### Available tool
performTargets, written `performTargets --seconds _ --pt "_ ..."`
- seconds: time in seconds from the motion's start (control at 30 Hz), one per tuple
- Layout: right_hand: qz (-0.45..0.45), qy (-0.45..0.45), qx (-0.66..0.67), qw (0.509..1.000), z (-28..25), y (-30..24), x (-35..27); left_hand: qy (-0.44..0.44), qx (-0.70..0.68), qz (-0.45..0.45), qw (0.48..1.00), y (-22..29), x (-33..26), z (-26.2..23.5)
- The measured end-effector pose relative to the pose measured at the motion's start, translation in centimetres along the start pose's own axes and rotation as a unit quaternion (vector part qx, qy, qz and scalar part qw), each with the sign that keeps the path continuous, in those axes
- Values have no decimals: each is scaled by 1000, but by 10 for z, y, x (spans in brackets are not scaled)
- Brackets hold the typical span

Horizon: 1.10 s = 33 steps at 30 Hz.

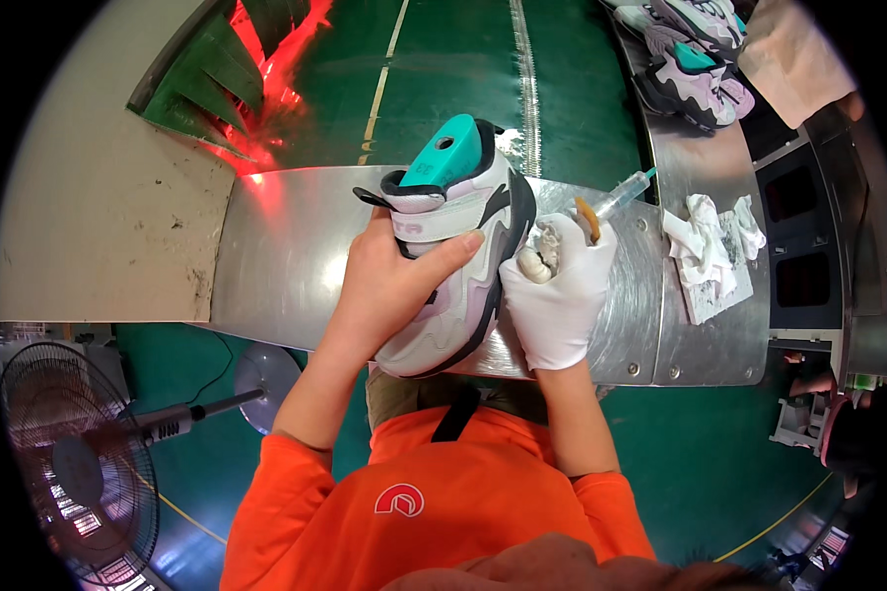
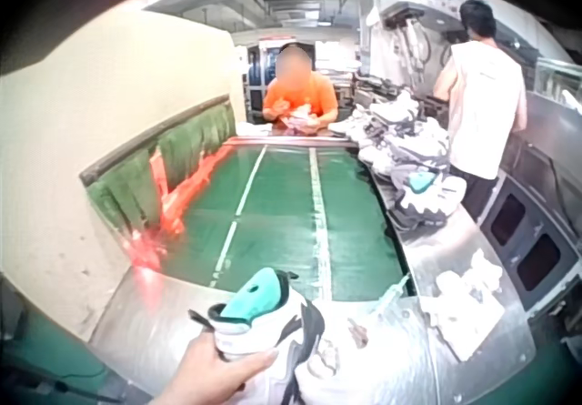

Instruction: The person uses a syringe to apply a liquid substance to the seams and surfaces of a white and teal sneaker on a metal table. They then wipe the shoe with a white cloth. The person repeats this process on multiple sneakers, handling them one at a time.

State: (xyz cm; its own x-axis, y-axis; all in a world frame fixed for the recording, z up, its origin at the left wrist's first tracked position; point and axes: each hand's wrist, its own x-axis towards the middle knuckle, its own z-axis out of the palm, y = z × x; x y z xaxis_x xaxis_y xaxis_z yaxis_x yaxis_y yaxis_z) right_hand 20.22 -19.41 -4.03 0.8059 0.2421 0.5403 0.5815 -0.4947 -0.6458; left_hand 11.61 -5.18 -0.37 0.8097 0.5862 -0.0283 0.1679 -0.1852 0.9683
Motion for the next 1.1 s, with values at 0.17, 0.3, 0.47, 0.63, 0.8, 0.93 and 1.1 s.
performTargets --seconds 0.17,0.3,0.47,0.63,0.8,0.93,1.1 --pt "-4 -3 19 1000 0 0 5 3 15 3 1000 -2 1 -1" --pt "62 -19 45 997 4 12 12 -1 14 15 1000 -8 3 -2" --pt "136 34 194 971 -6 23 16 26 -82 -9 996 6 0 -1" --pt "330 -19 465 821 -22 -7 4 95 -168 16 981 -3 -2 7" --pt "305 -40 428 850 -10 -13 0 111 -196 36 974 -2 -6 15" --pt "272 -20 380 884 -5 -19 4 110 -201 43 972 1 -8 20" --pt "253 -7 354 900 3 -18 3 112 -206 49 971 3 -9 20"
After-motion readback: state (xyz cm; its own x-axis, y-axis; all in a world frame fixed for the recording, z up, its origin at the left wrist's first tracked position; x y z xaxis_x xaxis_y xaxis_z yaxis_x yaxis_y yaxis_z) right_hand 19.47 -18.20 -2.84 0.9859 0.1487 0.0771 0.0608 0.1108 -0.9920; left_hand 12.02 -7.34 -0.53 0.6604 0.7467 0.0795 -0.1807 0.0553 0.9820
